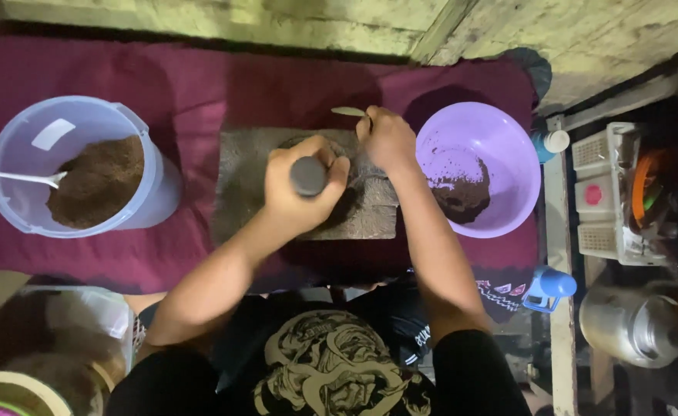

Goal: The person uses a pestle and mortar to grind a dark brown substance on a wooden board. They repeatedly scrape the ground material with a spoon and transfer it into a purple bowl. A white bucket containing more of the substance is visible nearby.

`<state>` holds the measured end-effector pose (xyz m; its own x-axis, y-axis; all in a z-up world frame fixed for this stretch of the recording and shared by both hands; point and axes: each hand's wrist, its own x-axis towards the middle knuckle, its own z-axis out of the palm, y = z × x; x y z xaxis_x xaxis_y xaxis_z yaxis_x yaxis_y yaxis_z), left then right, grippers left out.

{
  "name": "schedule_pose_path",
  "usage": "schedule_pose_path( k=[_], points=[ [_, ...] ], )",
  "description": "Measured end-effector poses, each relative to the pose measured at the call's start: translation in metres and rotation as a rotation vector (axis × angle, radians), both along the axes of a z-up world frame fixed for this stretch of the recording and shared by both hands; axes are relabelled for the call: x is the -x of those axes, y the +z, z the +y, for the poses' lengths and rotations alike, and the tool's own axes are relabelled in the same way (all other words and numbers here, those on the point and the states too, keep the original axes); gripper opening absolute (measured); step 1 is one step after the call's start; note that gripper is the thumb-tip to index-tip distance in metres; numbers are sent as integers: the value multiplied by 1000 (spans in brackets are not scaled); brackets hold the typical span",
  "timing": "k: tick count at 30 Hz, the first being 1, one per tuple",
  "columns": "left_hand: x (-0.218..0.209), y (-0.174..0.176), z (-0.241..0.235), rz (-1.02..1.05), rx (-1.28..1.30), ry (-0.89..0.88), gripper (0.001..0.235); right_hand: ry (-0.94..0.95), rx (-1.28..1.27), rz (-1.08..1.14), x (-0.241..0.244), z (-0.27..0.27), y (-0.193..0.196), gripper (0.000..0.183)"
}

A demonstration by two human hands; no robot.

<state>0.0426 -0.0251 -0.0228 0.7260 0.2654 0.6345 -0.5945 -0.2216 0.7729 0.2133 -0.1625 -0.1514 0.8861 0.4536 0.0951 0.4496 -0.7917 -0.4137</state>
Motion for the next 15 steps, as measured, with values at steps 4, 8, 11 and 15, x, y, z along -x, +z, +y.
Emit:
schedule_pose_path(
  k=[4,8,11,15],
  points=[
    [16,9,2,47,38,-60,35,52,-26,-12,-5,-1,-7,26],
    [-4,-49,10,106,-8,16,23,17,-47,-51,-2,0,-9,21],
    [-12,-61,14,146,-13,45,24,-23,-49,-63,-1,2,-12,21],
    [-13,-68,17,179,-3,45,24,-24,-68,-66,0,1,-7,20]
  ],
)
